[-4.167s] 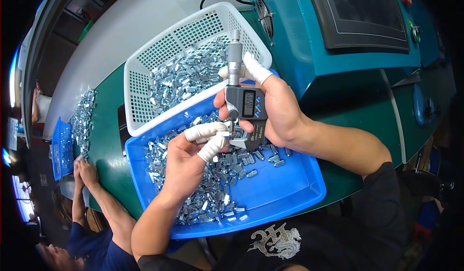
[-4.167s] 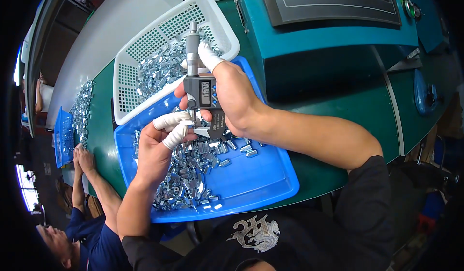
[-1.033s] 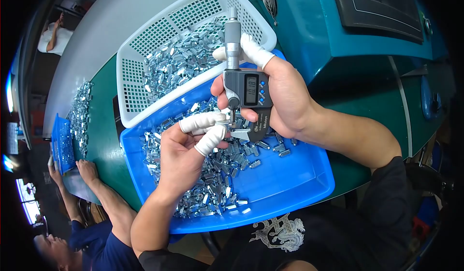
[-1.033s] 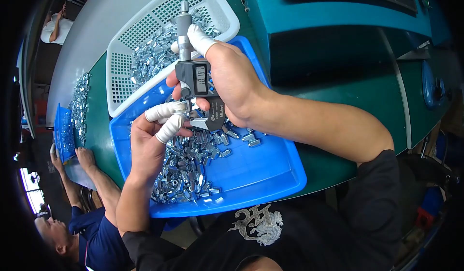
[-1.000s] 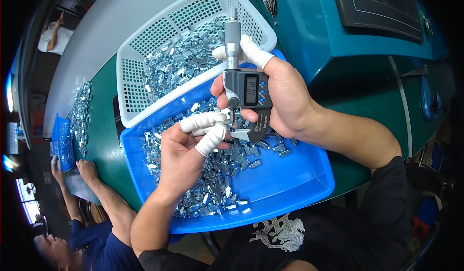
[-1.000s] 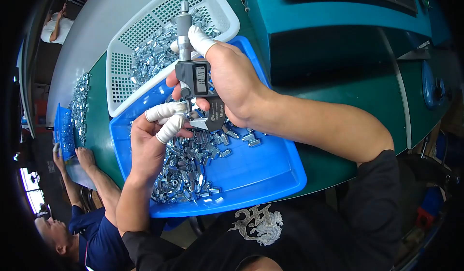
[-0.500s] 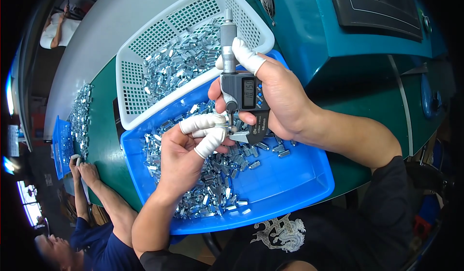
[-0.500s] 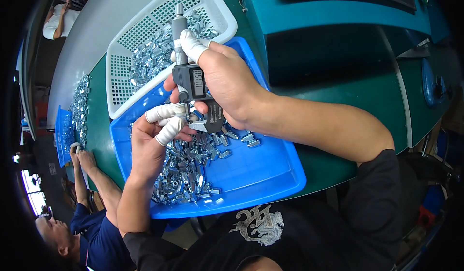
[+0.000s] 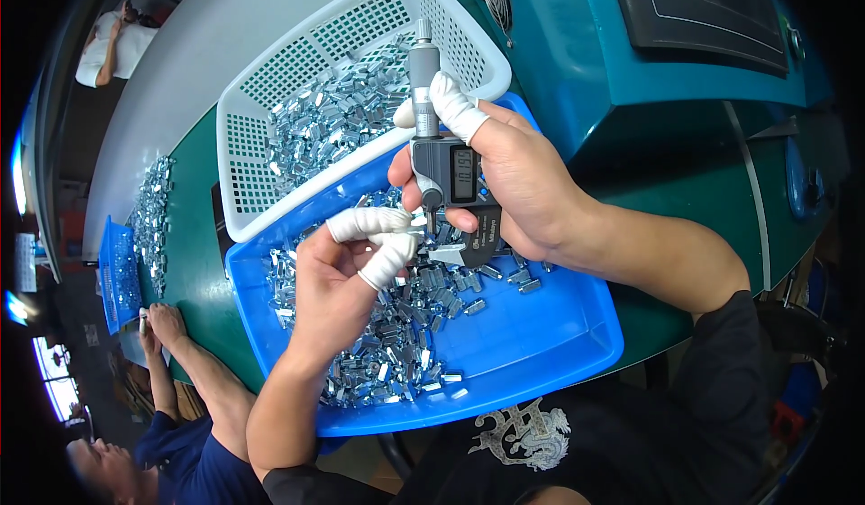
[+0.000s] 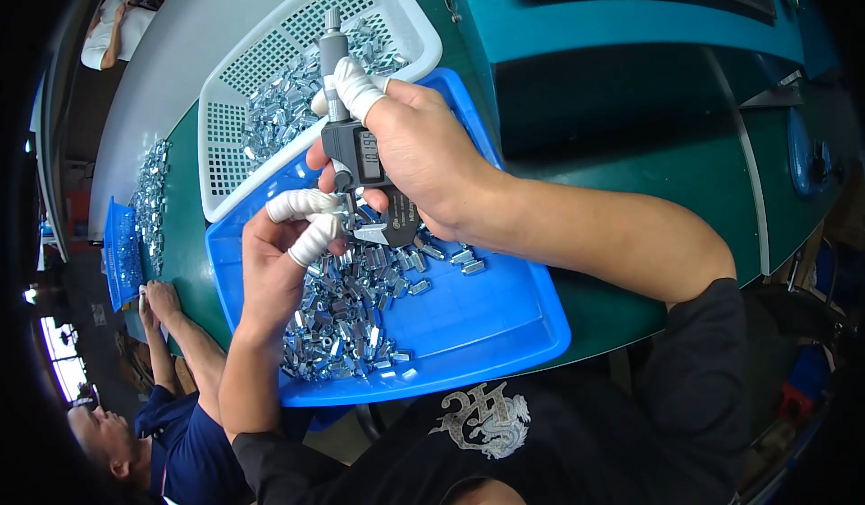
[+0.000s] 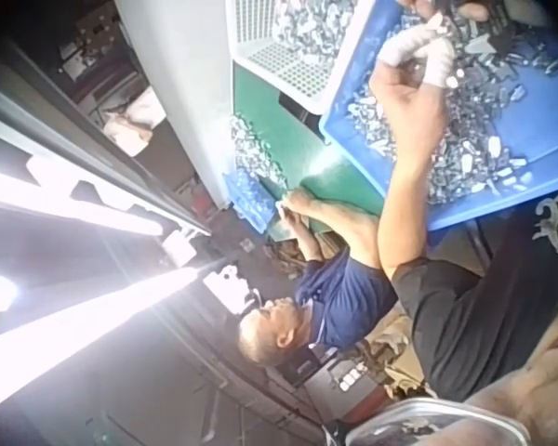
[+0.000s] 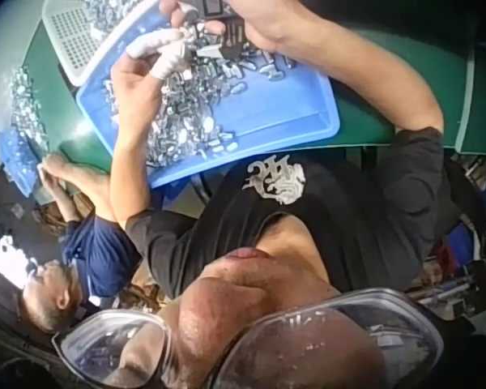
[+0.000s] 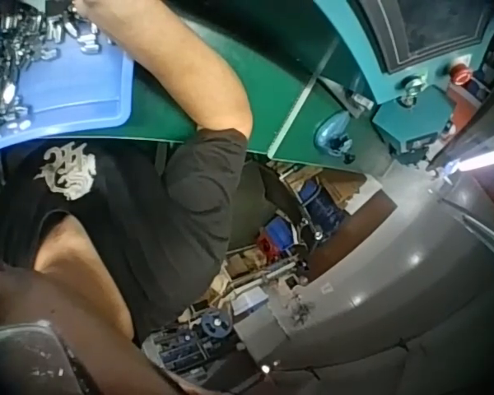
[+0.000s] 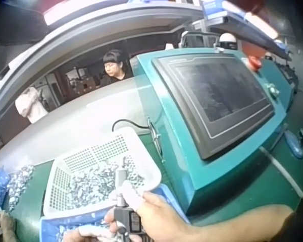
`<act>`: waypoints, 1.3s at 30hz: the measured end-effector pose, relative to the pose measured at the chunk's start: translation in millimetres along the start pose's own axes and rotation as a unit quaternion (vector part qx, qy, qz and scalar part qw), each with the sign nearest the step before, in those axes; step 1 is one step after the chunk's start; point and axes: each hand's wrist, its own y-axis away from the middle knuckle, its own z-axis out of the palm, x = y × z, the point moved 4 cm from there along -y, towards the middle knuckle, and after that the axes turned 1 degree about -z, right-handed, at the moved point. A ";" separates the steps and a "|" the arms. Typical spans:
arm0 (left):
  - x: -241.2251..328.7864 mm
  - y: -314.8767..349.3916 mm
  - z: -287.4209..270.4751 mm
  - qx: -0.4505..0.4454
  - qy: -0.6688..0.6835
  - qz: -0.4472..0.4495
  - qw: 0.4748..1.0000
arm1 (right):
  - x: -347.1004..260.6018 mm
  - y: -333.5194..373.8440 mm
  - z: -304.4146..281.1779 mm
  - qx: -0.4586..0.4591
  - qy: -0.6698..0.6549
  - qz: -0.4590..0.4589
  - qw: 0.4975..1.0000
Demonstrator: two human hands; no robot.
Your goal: Measuring the dimensions of small metal components using a digital micrometer for quality control.
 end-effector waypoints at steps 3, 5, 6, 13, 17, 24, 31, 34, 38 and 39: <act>14.3 -3.3 -15.7 0.090 -0.075 0.100 0.988 | -2.5 0.2 -0.8 0.005 0.004 0.001 1.000; 23.2 -6.5 -28.5 0.174 -0.082 0.142 0.971 | -1.7 -1.0 -0.4 -0.001 0.006 0.009 1.000; 29.2 -7.9 -31.3 0.210 -0.072 0.170 0.960 | -0.9 -1.2 -1.2 -0.001 0.006 0.010 1.000; 26.2 -2.4 -10.6 0.078 -0.412 0.204 0.885 | -1.7 -0.7 -0.6 -0.007 0.010 0.004 1.000; 20.3 3.3 5.3 0.015 -0.537 0.177 0.825 | -1.2 -1.0 -1.1 -0.004 0.011 0.007 1.000; 20.1 3.5 3.7 0.009 -0.529 0.141 0.837 | -1.7 -0.2 -0.3 -0.011 0.009 0.016 1.000; 12.0 4.1 -1.3 0.005 -0.083 0.051 0.995 | -0.9 -0.7 -1.2 -0.009 0.007 0.012 1.000; 12.6 5.0 1.0 -0.005 0.012 0.061 0.998 | -1.1 -1.0 -0.7 -0.006 0.003 0.012 1.000; 6.8 5.5 1.6 0.009 -0.002 0.026 1.000 | -0.8 -1.4 -1.0 -0.013 -0.005 0.011 1.000; 4.8 5.1 2.3 0.001 -0.003 0.022 1.000 | -0.7 -1.5 -1.4 -0.014 -0.010 0.009 1.000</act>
